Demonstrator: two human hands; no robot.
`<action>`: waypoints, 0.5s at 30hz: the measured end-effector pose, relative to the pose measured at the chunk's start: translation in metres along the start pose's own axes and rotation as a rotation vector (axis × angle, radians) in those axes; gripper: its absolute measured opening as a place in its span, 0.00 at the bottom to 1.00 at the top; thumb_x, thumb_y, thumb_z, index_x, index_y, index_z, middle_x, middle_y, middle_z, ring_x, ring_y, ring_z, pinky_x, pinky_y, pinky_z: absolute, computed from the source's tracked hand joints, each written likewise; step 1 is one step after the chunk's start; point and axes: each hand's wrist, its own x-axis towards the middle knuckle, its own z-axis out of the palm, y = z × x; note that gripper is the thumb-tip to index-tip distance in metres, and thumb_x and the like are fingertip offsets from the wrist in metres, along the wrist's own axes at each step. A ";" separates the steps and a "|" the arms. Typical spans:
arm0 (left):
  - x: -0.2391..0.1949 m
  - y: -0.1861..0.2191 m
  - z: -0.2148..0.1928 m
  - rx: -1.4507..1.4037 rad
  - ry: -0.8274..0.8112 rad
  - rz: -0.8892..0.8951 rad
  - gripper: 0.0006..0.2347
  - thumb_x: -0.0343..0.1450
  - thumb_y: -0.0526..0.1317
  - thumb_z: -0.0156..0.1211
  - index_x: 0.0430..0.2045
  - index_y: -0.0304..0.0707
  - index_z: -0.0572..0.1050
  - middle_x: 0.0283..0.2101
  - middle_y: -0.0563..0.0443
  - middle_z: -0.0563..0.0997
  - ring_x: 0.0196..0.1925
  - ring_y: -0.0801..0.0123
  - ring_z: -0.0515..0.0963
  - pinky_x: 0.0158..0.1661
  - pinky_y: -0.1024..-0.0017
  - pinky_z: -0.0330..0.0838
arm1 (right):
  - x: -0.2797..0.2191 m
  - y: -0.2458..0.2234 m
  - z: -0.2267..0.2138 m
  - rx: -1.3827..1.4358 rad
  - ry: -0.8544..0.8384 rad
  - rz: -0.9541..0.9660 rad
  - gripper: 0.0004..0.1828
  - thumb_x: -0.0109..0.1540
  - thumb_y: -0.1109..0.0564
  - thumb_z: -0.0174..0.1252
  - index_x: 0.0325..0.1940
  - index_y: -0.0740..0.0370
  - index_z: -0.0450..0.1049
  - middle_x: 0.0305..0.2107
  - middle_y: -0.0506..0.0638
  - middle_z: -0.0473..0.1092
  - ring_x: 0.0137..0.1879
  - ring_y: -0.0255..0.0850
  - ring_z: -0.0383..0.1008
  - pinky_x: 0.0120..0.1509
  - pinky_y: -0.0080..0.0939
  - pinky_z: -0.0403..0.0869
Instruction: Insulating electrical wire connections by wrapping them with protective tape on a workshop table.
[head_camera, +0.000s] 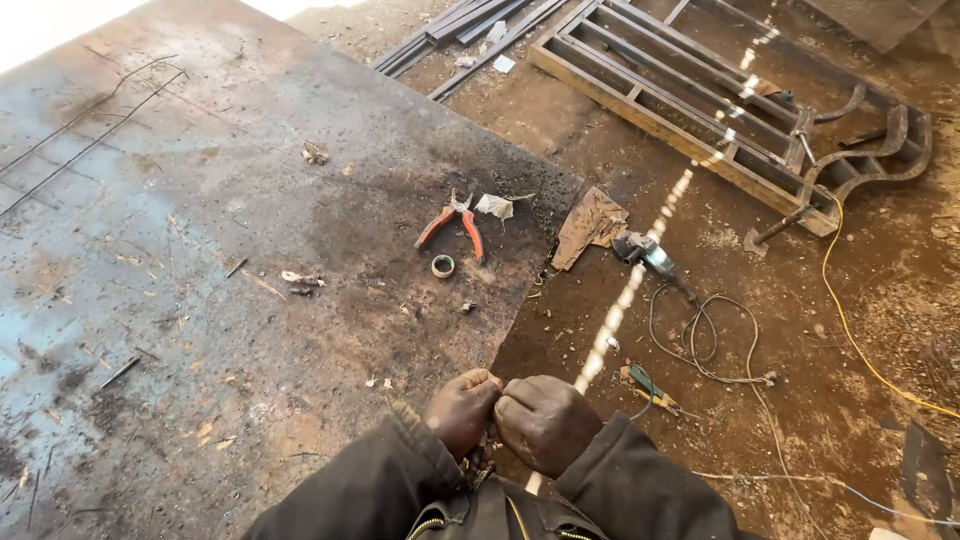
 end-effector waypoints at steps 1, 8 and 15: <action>0.000 0.000 0.001 -0.007 0.004 -0.036 0.10 0.79 0.40 0.52 0.30 0.35 0.74 0.23 0.45 0.74 0.16 0.64 0.70 0.12 0.70 0.66 | -0.003 0.002 0.000 -0.013 -0.028 -0.018 0.09 0.64 0.63 0.56 0.29 0.64 0.70 0.25 0.53 0.66 0.26 0.48 0.64 0.28 0.47 0.67; -0.024 0.025 0.000 -0.050 -0.014 0.116 0.08 0.80 0.42 0.48 0.41 0.41 0.74 0.32 0.48 0.75 0.23 0.68 0.69 0.21 0.72 0.64 | -0.006 -0.014 0.009 0.507 0.193 1.064 0.09 0.61 0.56 0.58 0.26 0.56 0.74 0.24 0.46 0.72 0.31 0.38 0.69 0.34 0.41 0.71; -0.020 0.007 -0.006 0.494 0.072 0.797 0.08 0.67 0.38 0.69 0.39 0.50 0.84 0.34 0.42 0.82 0.39 0.44 0.85 0.38 0.55 0.80 | -0.015 -0.005 0.006 0.869 0.351 1.176 0.13 0.63 0.61 0.59 0.24 0.65 0.72 0.18 0.53 0.69 0.24 0.38 0.75 0.29 0.36 0.75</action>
